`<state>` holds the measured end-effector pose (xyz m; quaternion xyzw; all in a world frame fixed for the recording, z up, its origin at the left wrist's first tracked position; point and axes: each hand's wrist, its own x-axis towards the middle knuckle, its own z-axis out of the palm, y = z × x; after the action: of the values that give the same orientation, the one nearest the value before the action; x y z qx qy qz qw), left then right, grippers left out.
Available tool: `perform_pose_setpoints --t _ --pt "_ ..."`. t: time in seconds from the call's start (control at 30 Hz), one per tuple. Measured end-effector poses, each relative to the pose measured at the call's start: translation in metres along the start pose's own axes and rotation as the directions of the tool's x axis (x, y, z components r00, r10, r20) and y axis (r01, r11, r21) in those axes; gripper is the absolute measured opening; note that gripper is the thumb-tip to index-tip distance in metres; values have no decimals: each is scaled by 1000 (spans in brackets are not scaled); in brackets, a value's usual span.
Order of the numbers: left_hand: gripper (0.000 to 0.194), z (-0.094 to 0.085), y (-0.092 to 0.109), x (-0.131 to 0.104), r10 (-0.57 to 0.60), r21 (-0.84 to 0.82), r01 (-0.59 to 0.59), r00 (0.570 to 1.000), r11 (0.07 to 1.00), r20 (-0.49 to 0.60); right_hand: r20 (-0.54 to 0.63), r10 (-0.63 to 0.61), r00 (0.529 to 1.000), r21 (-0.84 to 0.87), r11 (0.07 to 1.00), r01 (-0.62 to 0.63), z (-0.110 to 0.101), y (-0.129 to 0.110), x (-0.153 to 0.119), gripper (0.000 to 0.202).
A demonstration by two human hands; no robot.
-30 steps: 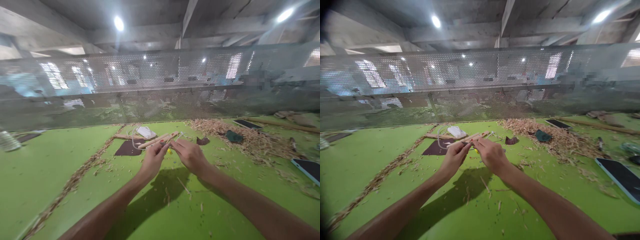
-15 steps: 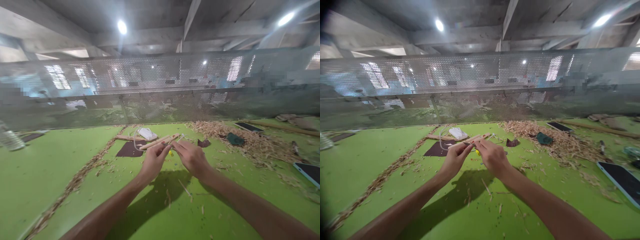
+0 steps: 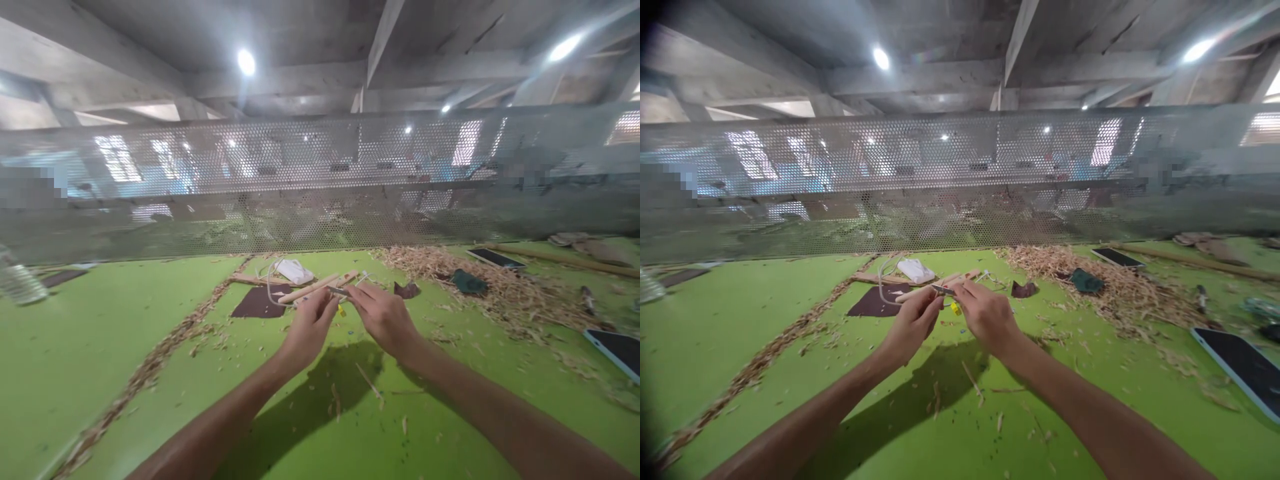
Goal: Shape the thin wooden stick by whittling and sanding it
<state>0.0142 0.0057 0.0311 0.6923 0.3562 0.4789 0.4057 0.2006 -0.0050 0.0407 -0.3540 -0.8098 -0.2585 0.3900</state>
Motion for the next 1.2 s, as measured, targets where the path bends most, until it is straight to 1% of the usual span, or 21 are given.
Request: perform_pose_setpoints --t 0.13,0.3,0.47,0.57,0.67,0.8,1.0,1.2 --pt "32 4 -2 -2 -85 -162 92 995 982 48 33 -36 999 10 999 36 5 4 -4 30" --pt "36 6 6 -4 -159 -314 187 981 931 113 47 -26 999 56 998 23 4 6 -5 31" --pt "42 2 13 -7 -195 -362 259 959 896 204 96 -41 994 84 996 33 4 10 -5 34" --pt "48 2 13 -7 -200 -360 272 954 892 223 88 -68 994 82 995 61 5 12 -5 33" --pt "52 4 9 -5 -217 -343 278 954 897 207 51 -112 992 36 993 110 5 12 -4 31" --pt "54 6 7 -3 -224 -313 259 964 914 144 9 -115 993 -13 993 115 5 8 -4 32" --pt "56 8 11 -3 -208 -248 220 975 944 70 27 -80 996 -54 995 82 -3 0 -1 29" --pt "56 8 13 -3 -222 -242 231 973 943 64 32 -81 996 -97 992 84 -7 -2 1 27"
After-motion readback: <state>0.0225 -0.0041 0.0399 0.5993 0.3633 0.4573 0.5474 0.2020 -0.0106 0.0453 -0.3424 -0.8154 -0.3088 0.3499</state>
